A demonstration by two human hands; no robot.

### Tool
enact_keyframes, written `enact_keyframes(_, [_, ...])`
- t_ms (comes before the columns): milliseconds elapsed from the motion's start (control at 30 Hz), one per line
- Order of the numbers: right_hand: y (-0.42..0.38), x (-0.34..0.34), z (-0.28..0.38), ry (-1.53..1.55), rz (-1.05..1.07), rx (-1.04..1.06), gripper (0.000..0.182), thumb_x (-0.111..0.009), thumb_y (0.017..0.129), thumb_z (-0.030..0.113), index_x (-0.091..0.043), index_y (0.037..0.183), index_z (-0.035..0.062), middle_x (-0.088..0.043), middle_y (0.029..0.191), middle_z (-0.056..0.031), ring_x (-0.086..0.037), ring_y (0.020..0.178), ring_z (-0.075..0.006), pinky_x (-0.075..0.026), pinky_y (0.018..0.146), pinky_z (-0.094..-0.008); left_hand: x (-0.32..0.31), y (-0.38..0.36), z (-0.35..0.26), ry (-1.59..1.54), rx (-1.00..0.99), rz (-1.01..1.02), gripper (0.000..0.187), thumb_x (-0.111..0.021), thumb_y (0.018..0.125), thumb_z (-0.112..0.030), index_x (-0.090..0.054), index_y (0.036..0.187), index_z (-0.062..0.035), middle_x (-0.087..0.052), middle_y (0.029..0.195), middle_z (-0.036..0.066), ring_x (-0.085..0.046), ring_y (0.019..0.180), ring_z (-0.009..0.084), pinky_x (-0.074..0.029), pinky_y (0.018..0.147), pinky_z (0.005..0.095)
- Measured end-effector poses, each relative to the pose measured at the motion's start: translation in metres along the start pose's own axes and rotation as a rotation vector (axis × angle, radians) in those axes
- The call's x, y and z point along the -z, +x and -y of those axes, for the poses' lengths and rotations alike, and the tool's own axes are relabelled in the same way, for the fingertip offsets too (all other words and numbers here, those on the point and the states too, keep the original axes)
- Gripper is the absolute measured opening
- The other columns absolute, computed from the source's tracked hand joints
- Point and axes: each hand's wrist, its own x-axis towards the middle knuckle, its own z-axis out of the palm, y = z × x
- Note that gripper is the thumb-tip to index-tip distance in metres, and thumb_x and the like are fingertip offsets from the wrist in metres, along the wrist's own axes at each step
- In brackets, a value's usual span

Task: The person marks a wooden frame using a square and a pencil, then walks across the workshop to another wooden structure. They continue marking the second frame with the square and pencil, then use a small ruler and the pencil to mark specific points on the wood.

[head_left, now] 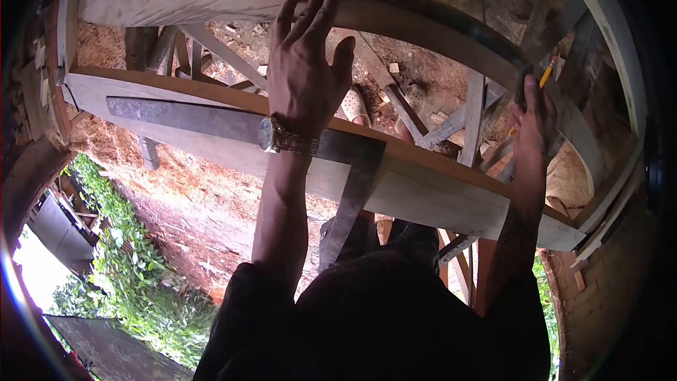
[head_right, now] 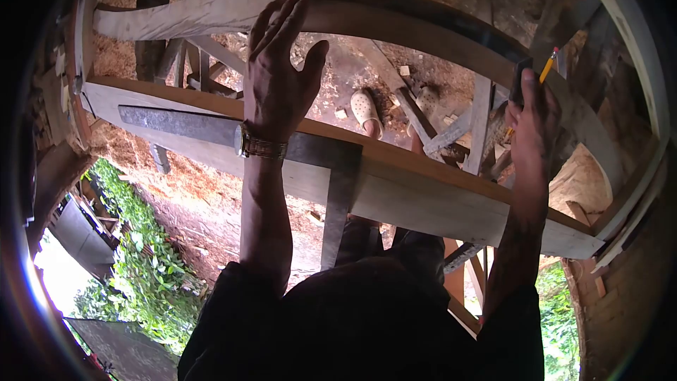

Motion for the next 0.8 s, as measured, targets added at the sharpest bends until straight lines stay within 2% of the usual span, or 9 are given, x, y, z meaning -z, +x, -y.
enact_keyframes(300, [-0.0007,0.0,0.0047,-0.003,0.026,0.0,0.032,-0.072,0.107,0.033,-0.067,0.111,0.0015,-0.046,0.079,0.0039,-0.035,0.056,-0.0052,-0.028,0.05,-0.0255,-0.001,0.0008,-0.0041,-0.003,0.0,-0.003,0.063,-0.078,0.085,-0.003,-0.062,0.146,-0.0016,-0.064,0.151,0.015,-0.054,0.141,0.0439,-0.049,0.115,0.0521])
enact_keyframes(400, [-0.0003,0.0004,0.0041,-0.004,0.032,0.002,0.032,-0.072,0.107,0.033,-0.067,0.111,0.0015,-0.046,0.078,0.004,-0.035,0.056,-0.0053,-0.028,0.05,-0.0254,-0.0024,-0.0008,0.0004,0.019,-0.009,0.015,0.068,-0.08,0.09,-0.009,-0.058,0.154,-0.0081,-0.063,0.154,0.014,-0.053,0.145,0.0421,-0.047,0.118,0.0509])
enact_keyframes(567, [-0.0015,-0.0011,0.0061,0.0,0.024,-0.005,0.033,-0.072,0.107,0.034,-0.067,0.111,0.0012,-0.045,0.078,0.0045,-0.035,0.056,-0.0054,-0.028,0.049,-0.0252,-0.0015,-0.0006,-0.0011,0.018,0.001,0.024,0.068,-0.08,0.09,-0.008,-0.058,0.154,-0.0077,-0.063,0.154,0.014,-0.053,0.145,0.0413,-0.047,0.119,0.0501])
enact_keyframes(667, [-0.0024,0.0008,0.0095,0.005,0.056,-0.01,0.028,-0.077,0.104,0.033,-0.064,0.104,0.0078,-0.05,0.078,0.0048,-0.039,0.056,-0.0056,-0.031,0.05,-0.0248,-0.001,-0.0013,-0.0014,0.026,0.004,0.016,0.066,-0.081,0.09,-0.008,-0.059,0.153,-0.0076,-0.063,0.154,0.014,-0.054,0.145,0.0404,-0.047,0.119,0.049])
enact_keyframes(800, [-0.0033,-0.0025,0.009,0.024,0.015,-0.019,0.028,-0.078,0.103,0.033,-0.065,0.105,0.0083,-0.05,0.078,0.0046,-0.038,0.054,-0.005,-0.029,0.048,-0.0245,-0.003,0.001,-0.0028,0.009,0.006,0.003,0.065,-0.08,0.084,-0.005,-0.063,0.147,-0.0042,-0.064,0.153,0.015,-0.053,0.144,0.0436,-0.046,0.121,0.0504])
